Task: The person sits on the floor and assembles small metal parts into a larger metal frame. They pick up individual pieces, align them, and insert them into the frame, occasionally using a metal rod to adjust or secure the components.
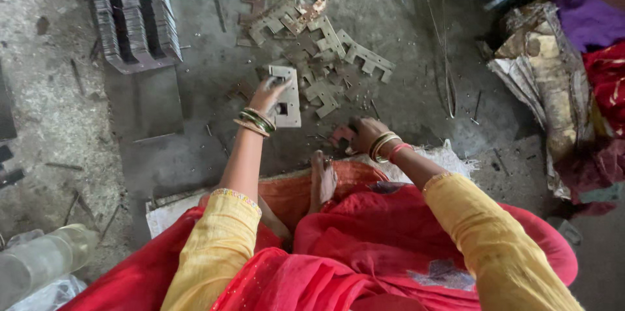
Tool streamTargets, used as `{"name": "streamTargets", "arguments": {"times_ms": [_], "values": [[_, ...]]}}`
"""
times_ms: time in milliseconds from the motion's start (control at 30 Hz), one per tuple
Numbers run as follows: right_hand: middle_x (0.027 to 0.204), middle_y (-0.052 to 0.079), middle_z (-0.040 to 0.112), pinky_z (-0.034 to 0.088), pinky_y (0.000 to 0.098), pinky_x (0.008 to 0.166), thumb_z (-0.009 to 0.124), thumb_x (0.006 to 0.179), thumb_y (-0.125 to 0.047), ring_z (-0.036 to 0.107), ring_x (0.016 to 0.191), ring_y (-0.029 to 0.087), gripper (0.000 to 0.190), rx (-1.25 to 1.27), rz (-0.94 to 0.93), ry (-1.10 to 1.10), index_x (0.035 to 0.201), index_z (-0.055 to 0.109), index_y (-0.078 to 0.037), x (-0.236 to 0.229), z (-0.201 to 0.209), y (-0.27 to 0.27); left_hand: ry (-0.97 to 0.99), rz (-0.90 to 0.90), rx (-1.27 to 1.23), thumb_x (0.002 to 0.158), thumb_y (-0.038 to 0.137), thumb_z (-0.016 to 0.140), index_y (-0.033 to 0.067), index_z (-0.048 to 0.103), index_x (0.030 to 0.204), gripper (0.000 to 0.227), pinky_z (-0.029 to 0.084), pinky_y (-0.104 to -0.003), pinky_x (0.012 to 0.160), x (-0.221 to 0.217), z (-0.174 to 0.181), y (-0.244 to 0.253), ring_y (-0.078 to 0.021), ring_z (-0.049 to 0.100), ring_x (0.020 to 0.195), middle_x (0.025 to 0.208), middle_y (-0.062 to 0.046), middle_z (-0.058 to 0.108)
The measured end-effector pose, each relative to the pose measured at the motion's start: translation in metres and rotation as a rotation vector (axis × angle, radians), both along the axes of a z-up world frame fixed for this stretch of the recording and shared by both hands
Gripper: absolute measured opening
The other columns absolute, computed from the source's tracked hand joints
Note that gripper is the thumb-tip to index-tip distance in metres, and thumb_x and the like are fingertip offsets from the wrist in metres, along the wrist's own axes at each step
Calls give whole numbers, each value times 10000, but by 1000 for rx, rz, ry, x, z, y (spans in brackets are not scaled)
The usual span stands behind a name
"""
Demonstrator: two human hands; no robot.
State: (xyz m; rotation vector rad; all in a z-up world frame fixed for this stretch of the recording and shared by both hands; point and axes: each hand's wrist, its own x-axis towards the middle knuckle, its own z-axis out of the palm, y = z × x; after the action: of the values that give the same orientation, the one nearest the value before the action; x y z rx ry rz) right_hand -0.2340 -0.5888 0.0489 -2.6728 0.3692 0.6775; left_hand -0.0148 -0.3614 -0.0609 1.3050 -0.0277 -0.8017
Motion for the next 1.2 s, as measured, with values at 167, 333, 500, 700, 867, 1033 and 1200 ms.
{"name": "streamTargets", "arguments": {"times_ms": [167, 333, 500, 700, 867, 1033, 1200], "values": [[1066, 161, 725, 584, 487, 802, 682, 934, -290, 716, 977, 371, 222, -24, 43, -164, 1121, 668, -170, 23, 43, 17, -52, -84, 66, 894, 438, 774, 36, 630, 1320, 603, 534, -292, 814, 3, -5, 19, -118, 673, 952, 1122, -51, 714], [1142, 122, 625, 578, 475, 905, 654, 847, -134, 650, 1069, 350, 309, -201, 590, -819, 1155, 625, -117, 61, 68, 25, 391, -145, -91, 941, 741, 520, 12, 572, 1431, 880, 509, -438, 879, -1, 26, 20, -278, 619, 997, 1167, -154, 675], [1172, 75, 642, 528, 518, 923, 639, 691, -185, 581, 1158, 316, 522, -499, 568, -771, 1207, 641, -104, 145, 30, 19, 71, -92, -21, 890, 771, 492, 76, 521, 1478, 911, 521, -403, 984, 4, 46, 25, -203, 631, 1163, 1347, -88, 643], [1169, 130, 669, 584, 492, 927, 625, 910, -166, 671, 1093, 301, 242, -399, 361, -66, 1139, 693, -124, 194, 32, 14, 226, 51, -59, 845, 732, 605, 44, 594, 1409, 889, 619, -413, 850, 15, 44, 44, -234, 729, 1006, 1251, -128, 708], [1221, 115, 641, 550, 469, 903, 712, 853, -111, 633, 1122, 307, 310, -338, 629, -676, 1158, 682, -156, 161, 52, 24, 259, -18, -81, 857, 811, 525, 59, 585, 1386, 922, 635, -377, 770, 25, 35, 52, -221, 718, 926, 1136, -115, 697], [1212, 235, 637, 498, 506, 948, 794, 746, -211, 601, 1124, 391, 741, -383, 116, -558, 1420, 536, -43, 175, 18, -5, 371, -63, -211, 899, 847, 443, 86, 603, 1350, 900, 618, -376, 811, 20, 39, 43, -173, 718, 956, 1159, -97, 700], [1297, 248, 626, 417, 521, 1075, 824, 840, -352, 552, 1251, 429, 737, -331, -224, -338, 1395, 499, 7, 221, -32, -45, 466, -42, -304, 786, 767, 495, 227, 573, 1309, 756, 631, -465, 857, 16, 48, 36, -197, 738, 1012, 1170, -44, 730]]}}
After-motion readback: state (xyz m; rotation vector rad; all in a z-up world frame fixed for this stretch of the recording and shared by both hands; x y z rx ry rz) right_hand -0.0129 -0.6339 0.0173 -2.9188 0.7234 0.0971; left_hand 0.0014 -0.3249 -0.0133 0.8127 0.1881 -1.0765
